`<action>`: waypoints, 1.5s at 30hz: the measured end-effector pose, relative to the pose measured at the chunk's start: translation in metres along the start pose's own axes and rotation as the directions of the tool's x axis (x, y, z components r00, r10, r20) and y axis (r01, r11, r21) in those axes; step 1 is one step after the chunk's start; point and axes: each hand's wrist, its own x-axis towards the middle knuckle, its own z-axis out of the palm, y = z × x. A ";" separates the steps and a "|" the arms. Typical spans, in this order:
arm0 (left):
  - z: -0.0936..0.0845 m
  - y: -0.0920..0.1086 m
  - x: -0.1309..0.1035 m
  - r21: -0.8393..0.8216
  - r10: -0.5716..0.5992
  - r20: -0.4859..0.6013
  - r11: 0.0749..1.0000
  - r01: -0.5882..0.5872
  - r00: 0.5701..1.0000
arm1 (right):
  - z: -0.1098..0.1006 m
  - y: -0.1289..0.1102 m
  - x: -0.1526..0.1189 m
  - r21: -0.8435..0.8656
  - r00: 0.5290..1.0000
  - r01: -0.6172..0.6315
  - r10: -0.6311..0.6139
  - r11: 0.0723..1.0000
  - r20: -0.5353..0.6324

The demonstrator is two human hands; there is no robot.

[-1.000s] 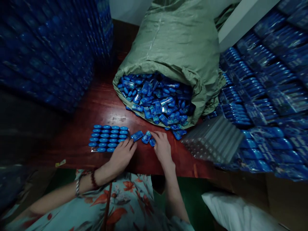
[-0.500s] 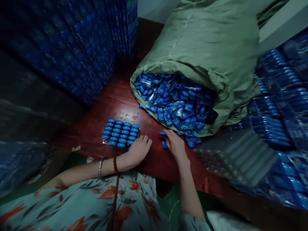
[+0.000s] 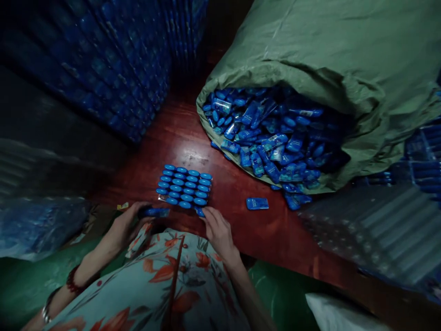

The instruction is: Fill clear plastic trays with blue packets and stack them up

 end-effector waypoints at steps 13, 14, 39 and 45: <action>0.004 -0.044 0.009 0.307 0.314 -0.207 0.920 -0.243 0.926 | -0.031 -0.019 0.056 -0.386 0.745 0.552 -0.229 0.739 0.627; 0.003 -0.045 0.009 0.311 0.332 -0.187 0.913 -0.265 0.924 | -0.031 -0.022 0.060 -0.389 0.734 0.556 -0.215 0.734 0.644; 0.032 -0.064 0.021 0.272 0.459 -0.149 0.871 -0.410 0.876 | 0.010 -0.010 0.036 -0.074 0.970 -0.237 0.232 0.969 -0.079; 0.038 -0.038 0.039 -0.002 0.050 -0.552 0.998 -0.062 0.832 | 0.036 -0.013 0.059 0.263 0.888 -0.432 0.458 0.863 -0.044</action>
